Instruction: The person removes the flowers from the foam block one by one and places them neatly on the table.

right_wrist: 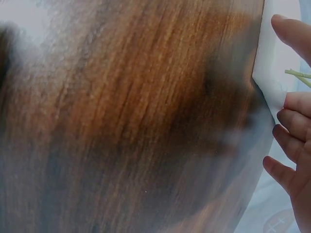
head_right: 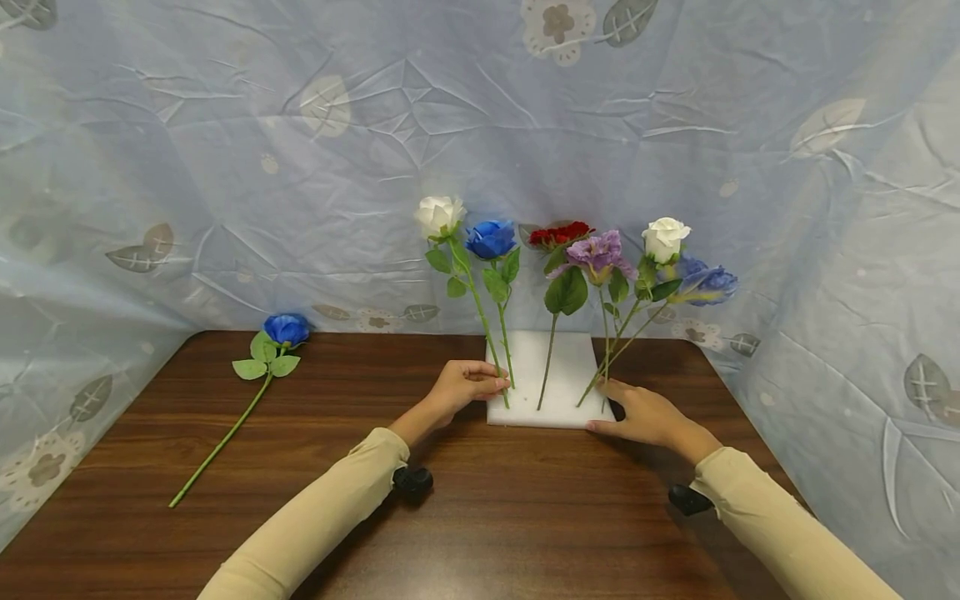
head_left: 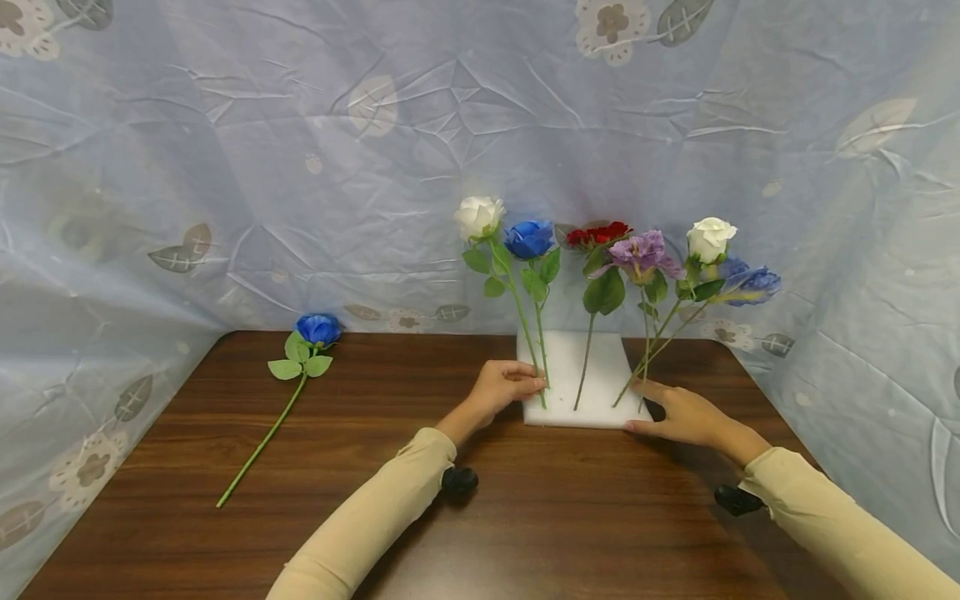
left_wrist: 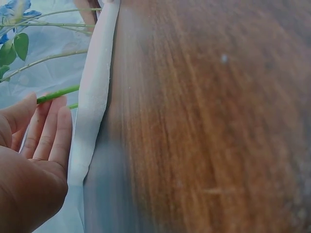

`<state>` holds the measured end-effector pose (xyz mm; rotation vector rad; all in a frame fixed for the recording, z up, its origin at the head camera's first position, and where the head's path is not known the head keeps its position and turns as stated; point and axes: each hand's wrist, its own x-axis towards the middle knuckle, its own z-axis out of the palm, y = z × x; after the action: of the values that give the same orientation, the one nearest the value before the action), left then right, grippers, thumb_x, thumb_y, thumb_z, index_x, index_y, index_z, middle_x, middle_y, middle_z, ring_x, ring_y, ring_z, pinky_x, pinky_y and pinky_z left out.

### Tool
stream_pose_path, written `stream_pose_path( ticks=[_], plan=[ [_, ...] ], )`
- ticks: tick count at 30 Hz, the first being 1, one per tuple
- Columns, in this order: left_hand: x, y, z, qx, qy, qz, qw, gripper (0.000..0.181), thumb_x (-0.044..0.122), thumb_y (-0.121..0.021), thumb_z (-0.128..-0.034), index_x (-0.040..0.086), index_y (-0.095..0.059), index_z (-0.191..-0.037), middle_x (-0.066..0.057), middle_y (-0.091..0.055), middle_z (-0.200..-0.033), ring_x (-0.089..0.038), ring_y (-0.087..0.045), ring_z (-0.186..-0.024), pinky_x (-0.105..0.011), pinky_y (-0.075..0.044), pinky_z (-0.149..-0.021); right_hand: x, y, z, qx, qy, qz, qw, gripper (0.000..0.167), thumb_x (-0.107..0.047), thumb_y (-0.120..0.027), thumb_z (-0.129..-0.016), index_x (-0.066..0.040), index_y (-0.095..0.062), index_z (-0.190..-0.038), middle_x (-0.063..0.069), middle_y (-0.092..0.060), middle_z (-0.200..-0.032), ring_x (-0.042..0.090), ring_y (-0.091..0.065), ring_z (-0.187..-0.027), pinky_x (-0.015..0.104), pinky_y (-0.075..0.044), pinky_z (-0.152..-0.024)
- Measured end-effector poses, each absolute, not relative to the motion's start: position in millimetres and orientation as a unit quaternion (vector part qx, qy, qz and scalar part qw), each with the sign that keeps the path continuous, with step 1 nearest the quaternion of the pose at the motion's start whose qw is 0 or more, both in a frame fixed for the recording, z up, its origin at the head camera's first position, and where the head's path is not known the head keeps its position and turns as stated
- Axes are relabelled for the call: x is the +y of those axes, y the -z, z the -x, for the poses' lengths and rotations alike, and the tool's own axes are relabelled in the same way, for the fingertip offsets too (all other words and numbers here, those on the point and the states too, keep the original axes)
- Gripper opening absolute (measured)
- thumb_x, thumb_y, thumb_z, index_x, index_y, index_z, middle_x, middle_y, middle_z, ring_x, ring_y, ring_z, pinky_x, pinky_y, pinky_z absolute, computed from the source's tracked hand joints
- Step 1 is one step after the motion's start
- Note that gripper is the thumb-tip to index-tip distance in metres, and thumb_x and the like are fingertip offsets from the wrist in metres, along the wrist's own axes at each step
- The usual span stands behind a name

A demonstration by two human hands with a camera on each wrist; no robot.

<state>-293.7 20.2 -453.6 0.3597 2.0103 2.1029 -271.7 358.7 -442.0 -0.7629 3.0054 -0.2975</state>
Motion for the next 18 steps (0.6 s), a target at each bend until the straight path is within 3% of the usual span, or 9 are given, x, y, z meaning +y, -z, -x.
stream_pose_path(
  ticks=[9, 18],
  plan=[
    [20.8, 455.6, 293.1, 0.683, -0.713, -0.129, 0.09, 0.024, 0.003, -0.075, -0.0914, -0.009, -0.073, -0.112, -0.023, -0.075, -0.114, -0.023, -0.076, -0.095, -0.039, -0.063, -0.087, 359.0, 440.1, 270.8, 0.963, 0.104, 0.248, 0.02, 0.087, -0.057, -0.069, -0.091, 0.006, -0.047, -0.149, 0.028, -0.053, -0.147, 0.046, -0.061, -0.125, 0.06, -0.052, -0.1],
    [20.3, 454.1, 293.1, 0.677, -0.713, -0.151, 0.097, 0.028, 0.004, -0.072, -0.0936, -0.01, -0.071, -0.117, -0.023, -0.074, -0.115, -0.037, -0.072, -0.109, -0.04, -0.062, -0.09, 357.4, 439.1, 272.1, 0.962, 0.103, 0.251, 0.016, 0.084, -0.055, -0.069, -0.092, 0.006, -0.049, -0.147, 0.029, -0.056, -0.143, 0.045, -0.063, -0.122, 0.06, -0.053, -0.098]
  ],
)
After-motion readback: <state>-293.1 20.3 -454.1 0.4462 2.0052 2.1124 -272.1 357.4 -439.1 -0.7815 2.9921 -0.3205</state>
